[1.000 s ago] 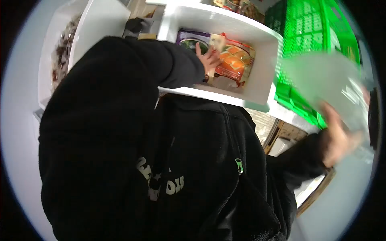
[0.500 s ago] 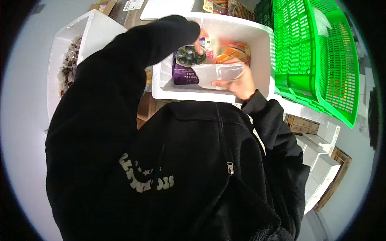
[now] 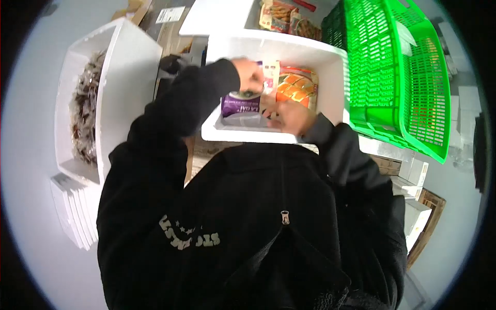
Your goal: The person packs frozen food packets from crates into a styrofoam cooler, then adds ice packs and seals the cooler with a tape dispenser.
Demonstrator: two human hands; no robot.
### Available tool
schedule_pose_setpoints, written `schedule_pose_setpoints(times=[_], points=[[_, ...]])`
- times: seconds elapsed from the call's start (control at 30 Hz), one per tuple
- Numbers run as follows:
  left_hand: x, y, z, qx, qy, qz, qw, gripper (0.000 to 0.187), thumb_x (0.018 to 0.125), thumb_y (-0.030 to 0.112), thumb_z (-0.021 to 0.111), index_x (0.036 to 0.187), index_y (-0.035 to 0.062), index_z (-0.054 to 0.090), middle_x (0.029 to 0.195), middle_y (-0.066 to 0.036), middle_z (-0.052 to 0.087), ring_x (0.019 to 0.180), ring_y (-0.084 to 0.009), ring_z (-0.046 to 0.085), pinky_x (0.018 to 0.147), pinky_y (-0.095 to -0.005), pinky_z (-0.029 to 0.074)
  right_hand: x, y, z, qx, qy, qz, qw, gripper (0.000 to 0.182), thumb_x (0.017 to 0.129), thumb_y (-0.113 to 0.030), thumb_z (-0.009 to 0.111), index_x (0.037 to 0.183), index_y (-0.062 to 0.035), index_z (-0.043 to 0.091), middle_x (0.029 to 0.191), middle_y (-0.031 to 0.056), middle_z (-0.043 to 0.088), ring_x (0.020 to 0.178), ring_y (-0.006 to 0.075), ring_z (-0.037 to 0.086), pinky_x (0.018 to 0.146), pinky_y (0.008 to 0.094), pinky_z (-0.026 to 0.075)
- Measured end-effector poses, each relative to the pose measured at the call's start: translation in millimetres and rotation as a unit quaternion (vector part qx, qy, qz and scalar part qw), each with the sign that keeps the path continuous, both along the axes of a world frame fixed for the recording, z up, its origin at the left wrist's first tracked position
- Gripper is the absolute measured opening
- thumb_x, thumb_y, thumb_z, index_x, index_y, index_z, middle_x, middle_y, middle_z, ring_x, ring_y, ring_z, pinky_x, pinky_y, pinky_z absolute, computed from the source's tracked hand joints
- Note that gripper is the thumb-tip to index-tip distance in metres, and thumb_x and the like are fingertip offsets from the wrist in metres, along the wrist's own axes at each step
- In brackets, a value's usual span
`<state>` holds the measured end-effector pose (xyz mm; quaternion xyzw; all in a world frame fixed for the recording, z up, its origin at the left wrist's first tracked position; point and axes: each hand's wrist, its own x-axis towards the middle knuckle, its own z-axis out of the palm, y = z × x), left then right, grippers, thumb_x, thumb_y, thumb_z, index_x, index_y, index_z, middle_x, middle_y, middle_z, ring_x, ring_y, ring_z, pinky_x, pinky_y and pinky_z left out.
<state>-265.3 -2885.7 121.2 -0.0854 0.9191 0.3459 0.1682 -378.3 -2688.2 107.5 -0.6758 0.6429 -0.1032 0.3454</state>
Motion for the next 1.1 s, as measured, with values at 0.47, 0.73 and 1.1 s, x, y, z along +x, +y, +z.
schedule_pose_setpoints(times=[0.47,0.73,1.1], points=[[-179,102,218,-0.146,0.449,-0.090,0.877,0.024,0.077,0.019,0.069,0.092,0.0019,0.064,0.088,-0.011,0.062,0.079,-0.0251,0.062,0.068,-0.0325,0.048,-190,267,178,-0.426,0.245,-0.489,0.720,0.015,0.080,0.003,0.057,0.095,0.0052,0.062,0.091,0.0149,0.065,0.087,0.0213,0.062,0.079,0.0304,0.046],[-482,70,133,-0.455,0.107,-0.057,0.882,0.110,0.043,0.066,0.078,0.130,0.0093,0.043,0.114,-0.024,0.054,0.108,-0.0394,0.053,0.093,-0.0450,0.042,-251,287,146,-0.412,0.215,-0.462,0.755,0.009,0.071,-0.009,0.065,0.079,-0.0050,0.066,0.067,0.0074,0.059,0.057,0.0253,0.057,0.052,0.0331,0.042],[-481,55,130,-0.329,0.111,-0.111,0.931,0.104,0.048,0.034,0.085,0.133,0.0032,0.034,0.111,-0.026,0.058,0.100,-0.0362,0.059,0.083,-0.0432,0.047,-265,289,133,-0.491,0.223,-0.402,0.740,0.008,0.069,-0.010,0.063,0.076,-0.0065,0.066,0.068,0.0028,0.063,0.052,0.0182,0.053,0.047,0.0294,0.036]])
